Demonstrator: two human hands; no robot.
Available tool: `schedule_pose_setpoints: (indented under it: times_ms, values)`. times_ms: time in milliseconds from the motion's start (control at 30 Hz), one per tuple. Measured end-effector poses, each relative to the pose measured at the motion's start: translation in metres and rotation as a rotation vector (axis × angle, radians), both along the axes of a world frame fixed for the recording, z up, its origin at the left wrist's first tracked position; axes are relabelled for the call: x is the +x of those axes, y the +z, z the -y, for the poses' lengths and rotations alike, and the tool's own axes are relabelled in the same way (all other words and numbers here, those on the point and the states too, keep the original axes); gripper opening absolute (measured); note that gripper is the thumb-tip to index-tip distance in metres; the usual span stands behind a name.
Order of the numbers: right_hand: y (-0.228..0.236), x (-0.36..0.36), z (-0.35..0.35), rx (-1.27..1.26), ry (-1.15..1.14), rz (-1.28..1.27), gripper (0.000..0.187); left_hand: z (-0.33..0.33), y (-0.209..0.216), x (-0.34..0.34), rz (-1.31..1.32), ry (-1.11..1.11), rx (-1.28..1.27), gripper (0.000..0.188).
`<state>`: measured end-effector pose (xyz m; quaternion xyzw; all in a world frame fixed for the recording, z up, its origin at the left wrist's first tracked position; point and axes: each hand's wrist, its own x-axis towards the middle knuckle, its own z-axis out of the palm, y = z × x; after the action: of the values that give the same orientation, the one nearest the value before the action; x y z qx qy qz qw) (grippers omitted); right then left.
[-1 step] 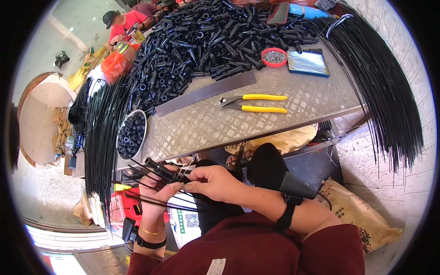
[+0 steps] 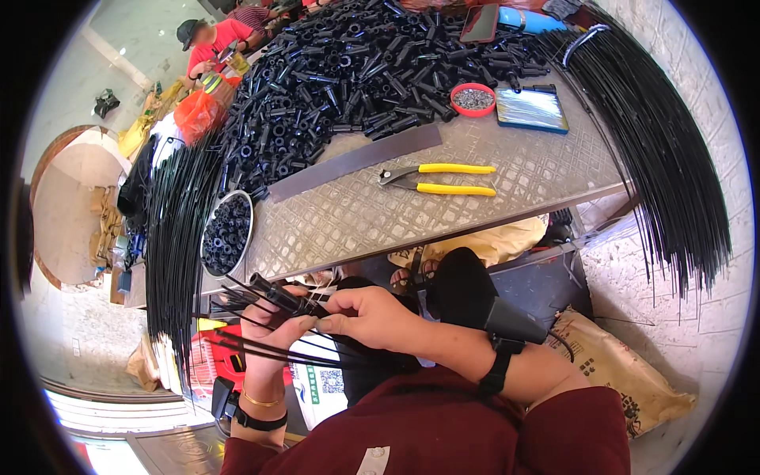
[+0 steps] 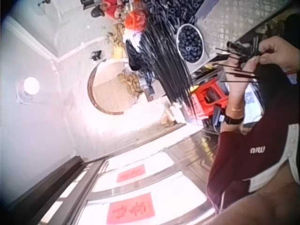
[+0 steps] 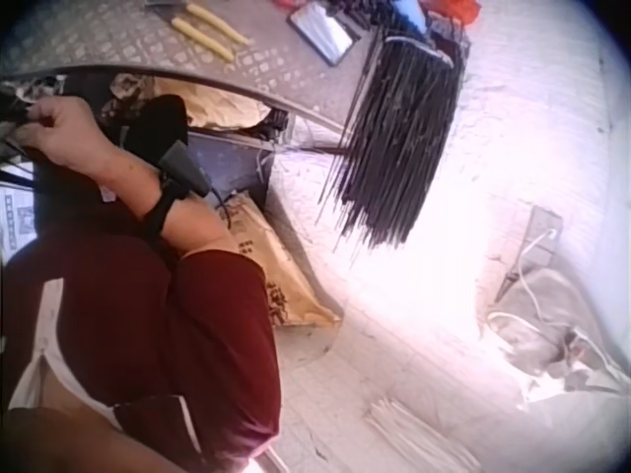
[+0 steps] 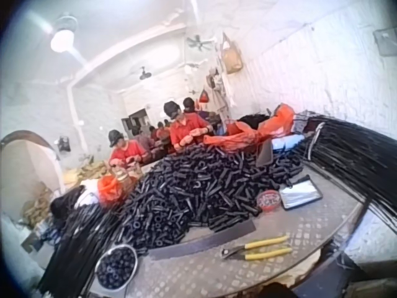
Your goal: Assembling plastic connectors onto thin metal rods using hands and pliers in a factory setting.
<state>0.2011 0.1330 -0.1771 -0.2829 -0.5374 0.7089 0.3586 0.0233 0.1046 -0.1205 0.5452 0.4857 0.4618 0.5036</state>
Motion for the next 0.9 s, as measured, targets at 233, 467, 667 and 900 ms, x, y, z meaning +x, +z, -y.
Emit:
schedule_pose_setpoints:
  times_ms: [233,467,667,900]
  values:
    - [-0.002,-0.004,-0.010,0.479,-0.193,0.190,0.022,-0.007,-0.020,0.012,0.091,0.297,0.006,0.025]
    - [0.001,0.002,-0.014,0.021,0.017,0.082,0.023,-0.008,-0.023,-0.005,0.184,0.114,-0.014,0.033]
    - [-0.001,0.005,-0.025,-0.238,0.189,0.003,0.027,-0.021,-0.021,-0.024,0.194,-0.114,-0.113,0.038]
    - [-0.005,-0.008,-0.032,-0.291,0.072,0.076,0.031,-0.022,-0.038,-0.013,0.387,0.035,-0.285,0.063]
